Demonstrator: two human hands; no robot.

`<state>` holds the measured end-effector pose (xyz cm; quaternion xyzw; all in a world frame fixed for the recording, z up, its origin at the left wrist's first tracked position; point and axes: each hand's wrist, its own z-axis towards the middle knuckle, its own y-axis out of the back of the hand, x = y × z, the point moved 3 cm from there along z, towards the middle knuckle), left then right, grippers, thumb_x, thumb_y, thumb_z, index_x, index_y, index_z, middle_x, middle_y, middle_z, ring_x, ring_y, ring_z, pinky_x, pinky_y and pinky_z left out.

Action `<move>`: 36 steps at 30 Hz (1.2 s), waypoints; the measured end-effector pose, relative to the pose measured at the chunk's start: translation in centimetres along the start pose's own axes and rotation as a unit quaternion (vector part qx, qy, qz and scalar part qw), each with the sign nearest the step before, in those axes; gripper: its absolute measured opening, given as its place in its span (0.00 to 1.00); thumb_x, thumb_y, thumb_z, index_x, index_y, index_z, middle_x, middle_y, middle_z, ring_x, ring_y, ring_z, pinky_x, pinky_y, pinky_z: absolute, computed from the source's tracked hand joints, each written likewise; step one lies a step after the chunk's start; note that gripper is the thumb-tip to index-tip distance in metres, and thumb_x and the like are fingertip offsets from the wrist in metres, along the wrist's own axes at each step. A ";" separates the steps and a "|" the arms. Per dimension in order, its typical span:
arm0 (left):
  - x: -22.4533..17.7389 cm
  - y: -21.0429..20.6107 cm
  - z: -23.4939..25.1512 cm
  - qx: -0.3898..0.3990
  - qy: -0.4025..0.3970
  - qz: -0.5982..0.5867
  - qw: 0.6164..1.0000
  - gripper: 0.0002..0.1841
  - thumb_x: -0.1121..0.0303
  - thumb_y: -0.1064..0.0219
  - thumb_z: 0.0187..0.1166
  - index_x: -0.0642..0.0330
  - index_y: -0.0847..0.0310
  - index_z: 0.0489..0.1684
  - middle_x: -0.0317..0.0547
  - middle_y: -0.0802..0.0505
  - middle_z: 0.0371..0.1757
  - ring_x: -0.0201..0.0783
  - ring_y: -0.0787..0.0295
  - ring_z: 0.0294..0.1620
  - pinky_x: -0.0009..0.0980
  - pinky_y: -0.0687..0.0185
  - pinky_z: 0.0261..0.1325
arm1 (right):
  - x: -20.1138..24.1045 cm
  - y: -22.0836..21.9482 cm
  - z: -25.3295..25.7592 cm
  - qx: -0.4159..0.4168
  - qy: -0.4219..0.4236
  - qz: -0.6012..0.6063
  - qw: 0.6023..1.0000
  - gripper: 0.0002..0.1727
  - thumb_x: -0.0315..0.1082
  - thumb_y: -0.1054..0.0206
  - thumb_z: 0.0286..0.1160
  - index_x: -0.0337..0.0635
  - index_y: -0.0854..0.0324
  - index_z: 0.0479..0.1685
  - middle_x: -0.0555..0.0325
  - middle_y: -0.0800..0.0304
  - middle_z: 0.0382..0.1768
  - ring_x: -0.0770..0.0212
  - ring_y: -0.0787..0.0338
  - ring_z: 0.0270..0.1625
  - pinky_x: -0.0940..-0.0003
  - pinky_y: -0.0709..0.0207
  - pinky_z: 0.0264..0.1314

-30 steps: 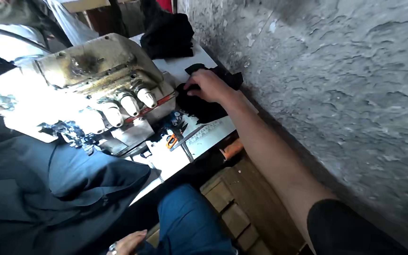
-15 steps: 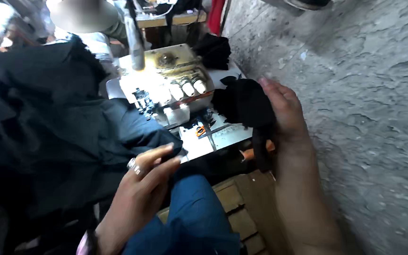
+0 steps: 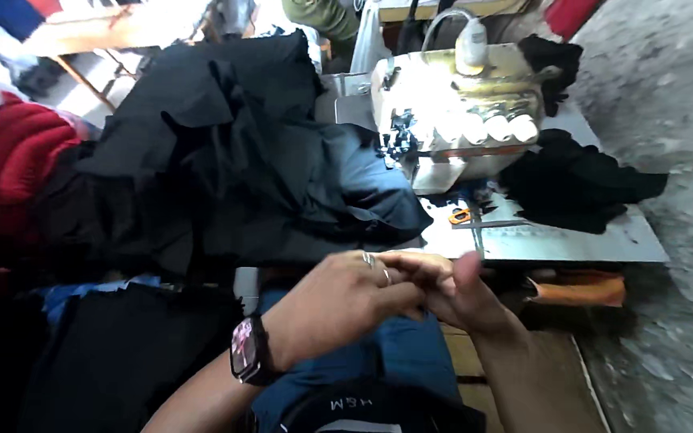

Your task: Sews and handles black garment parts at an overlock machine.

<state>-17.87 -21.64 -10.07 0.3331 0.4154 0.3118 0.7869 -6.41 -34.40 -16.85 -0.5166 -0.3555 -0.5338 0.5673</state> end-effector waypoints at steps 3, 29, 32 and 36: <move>1.7 4.5 -0.4 -0.086 0.029 0.019 0.996 0.11 0.67 0.38 0.88 0.57 0.08 0.45 0.38 0.06 0.37 0.30 0.10 0.40 0.29 0.15 0.46 | 0.4 -3.2 1.6 0.020 0.021 -0.131 0.991 0.19 0.43 0.22 0.73 0.43 0.14 0.57 0.69 0.05 0.48 0.78 0.08 0.54 0.75 0.12 0.61; 28.3 8.9 -1.0 -0.212 0.298 0.202 0.908 0.19 0.60 0.47 0.93 0.66 0.15 0.46 0.55 0.08 0.34 0.49 0.07 0.38 0.50 0.16 0.46 | -3.0 -3.9 -1.6 -0.266 -0.028 -0.329 0.906 0.23 0.48 0.42 0.91 0.44 0.15 0.30 0.71 0.22 0.12 0.80 0.24 0.10 0.81 0.27 0.10; 26.0 8.9 -1.2 -0.195 0.296 0.194 0.915 0.20 0.58 0.48 0.93 0.66 0.15 0.46 0.57 0.08 0.33 0.53 0.08 0.38 0.56 0.15 0.47 | -2.8 -5.3 -2.8 -0.264 -0.030 -0.306 0.914 0.24 0.49 0.42 0.91 0.43 0.14 0.31 0.71 0.22 0.11 0.79 0.24 0.10 0.81 0.27 0.10; 16.6 6.9 0.0 -0.217 0.241 0.141 0.935 0.17 0.63 0.45 0.93 0.69 0.16 0.46 0.51 0.11 0.32 0.40 0.14 0.31 0.40 0.18 0.40 | -3.9 -3.5 -2.8 -0.229 -0.117 -0.350 0.901 0.24 0.51 0.46 0.92 0.44 0.13 0.39 0.66 0.13 0.18 0.71 0.13 0.19 0.71 0.15 0.23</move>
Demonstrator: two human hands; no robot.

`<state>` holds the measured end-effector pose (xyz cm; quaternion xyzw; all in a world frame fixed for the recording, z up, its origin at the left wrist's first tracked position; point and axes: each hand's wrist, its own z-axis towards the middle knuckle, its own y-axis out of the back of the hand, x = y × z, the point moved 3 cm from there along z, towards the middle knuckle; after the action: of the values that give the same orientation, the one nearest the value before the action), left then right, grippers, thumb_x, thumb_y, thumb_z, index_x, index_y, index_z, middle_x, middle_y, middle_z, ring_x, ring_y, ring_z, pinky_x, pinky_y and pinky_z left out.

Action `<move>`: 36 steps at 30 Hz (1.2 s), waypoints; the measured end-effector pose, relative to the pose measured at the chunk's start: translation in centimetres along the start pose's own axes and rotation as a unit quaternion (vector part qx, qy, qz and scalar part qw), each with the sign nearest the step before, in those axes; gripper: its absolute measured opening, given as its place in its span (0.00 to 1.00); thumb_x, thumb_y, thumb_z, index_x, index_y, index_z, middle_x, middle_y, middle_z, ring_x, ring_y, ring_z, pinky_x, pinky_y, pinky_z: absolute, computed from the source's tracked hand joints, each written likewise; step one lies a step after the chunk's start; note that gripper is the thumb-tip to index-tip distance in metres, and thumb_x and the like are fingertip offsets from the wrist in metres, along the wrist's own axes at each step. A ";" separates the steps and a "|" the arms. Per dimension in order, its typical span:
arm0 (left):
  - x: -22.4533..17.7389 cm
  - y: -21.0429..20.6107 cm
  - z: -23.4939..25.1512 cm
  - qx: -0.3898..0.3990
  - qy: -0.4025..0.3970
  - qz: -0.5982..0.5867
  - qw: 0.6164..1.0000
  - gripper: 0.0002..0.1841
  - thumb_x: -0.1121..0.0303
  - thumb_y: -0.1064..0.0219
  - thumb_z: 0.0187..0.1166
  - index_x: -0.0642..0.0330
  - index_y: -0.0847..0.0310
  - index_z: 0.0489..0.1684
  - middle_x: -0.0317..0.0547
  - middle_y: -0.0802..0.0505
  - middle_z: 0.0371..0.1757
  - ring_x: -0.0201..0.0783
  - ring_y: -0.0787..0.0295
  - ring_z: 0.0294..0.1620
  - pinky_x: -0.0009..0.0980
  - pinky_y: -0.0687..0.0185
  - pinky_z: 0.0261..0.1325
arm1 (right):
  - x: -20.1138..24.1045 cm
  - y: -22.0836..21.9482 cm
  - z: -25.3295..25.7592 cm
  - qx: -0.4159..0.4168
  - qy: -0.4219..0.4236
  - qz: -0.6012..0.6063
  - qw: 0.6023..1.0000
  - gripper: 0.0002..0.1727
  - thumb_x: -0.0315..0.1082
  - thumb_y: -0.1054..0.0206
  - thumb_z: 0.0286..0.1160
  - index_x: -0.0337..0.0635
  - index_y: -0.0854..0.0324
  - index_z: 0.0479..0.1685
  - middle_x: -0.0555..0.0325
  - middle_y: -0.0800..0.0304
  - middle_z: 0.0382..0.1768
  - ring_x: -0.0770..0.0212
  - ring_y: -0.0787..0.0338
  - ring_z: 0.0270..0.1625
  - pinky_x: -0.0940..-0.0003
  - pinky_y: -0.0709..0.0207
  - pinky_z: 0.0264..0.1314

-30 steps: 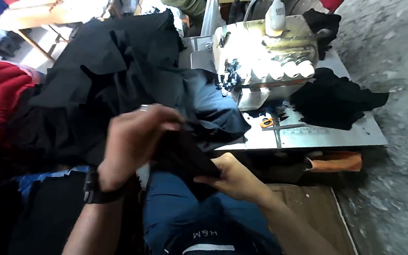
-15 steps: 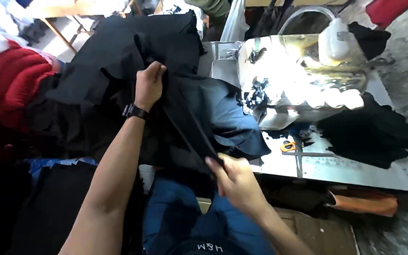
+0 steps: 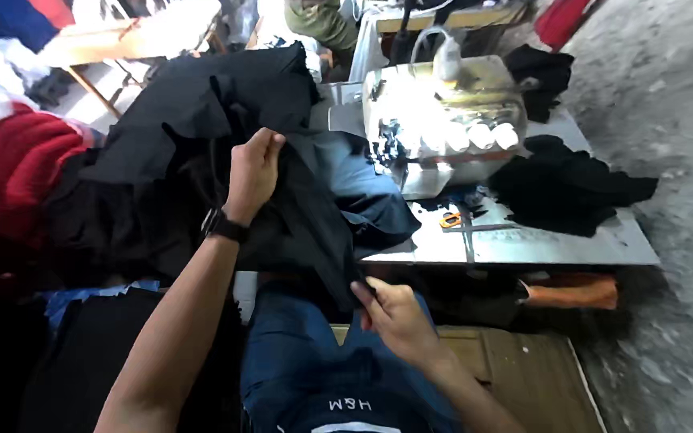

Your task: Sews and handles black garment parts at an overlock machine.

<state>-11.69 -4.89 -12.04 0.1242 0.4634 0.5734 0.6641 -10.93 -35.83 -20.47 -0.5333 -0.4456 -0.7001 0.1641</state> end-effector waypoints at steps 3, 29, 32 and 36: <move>-9.0 1.6 -4.1 0.142 -0.161 -0.113 0.970 0.12 0.67 0.39 0.87 0.64 0.11 0.40 0.40 0.08 0.34 0.27 0.13 0.33 0.28 0.13 0.42 | -0.8 3.8 0.2 0.078 -0.022 -0.146 0.986 0.37 0.63 0.39 0.83 0.47 0.22 0.82 0.53 0.11 0.69 0.53 0.13 0.72 0.46 0.22 0.76; -10.0 4.3 -14.7 0.211 0.067 -0.443 0.869 0.08 0.58 0.33 0.84 0.47 0.18 0.34 0.25 0.08 0.40 0.20 0.12 0.46 0.19 0.15 0.49 | 5.1 8.1 0.6 -0.214 0.346 -0.142 0.902 0.09 0.28 0.26 0.72 0.38 0.23 0.36 0.50 0.06 0.44 0.62 0.05 0.53 0.69 0.09 0.56; -9.7 3.2 -14.5 0.186 0.100 -0.524 0.825 0.08 0.60 0.32 0.83 0.46 0.20 0.33 0.25 0.12 0.32 0.18 0.14 0.37 0.17 0.17 0.44 | 5.8 7.5 1.4 -0.126 0.367 -0.097 0.917 0.12 0.29 0.29 0.73 0.39 0.32 0.33 0.37 0.14 0.67 0.44 0.18 0.78 0.50 0.21 0.80; -10.4 1.7 -14.5 0.150 0.168 -0.616 0.755 0.04 0.62 0.36 0.85 0.46 0.19 0.38 0.28 0.14 0.31 0.21 0.16 0.34 0.19 0.16 0.41 | 4.5 5.5 1.3 0.069 0.210 0.226 0.949 0.03 0.40 0.50 0.92 0.54 0.35 0.51 0.63 0.17 0.70 0.64 0.21 0.79 0.64 0.24 0.82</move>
<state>-22.83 -18.82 -13.74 -0.1885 0.6240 -0.0251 0.7579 -7.94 -36.68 -13.92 -0.4478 -0.3161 -0.7088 0.4440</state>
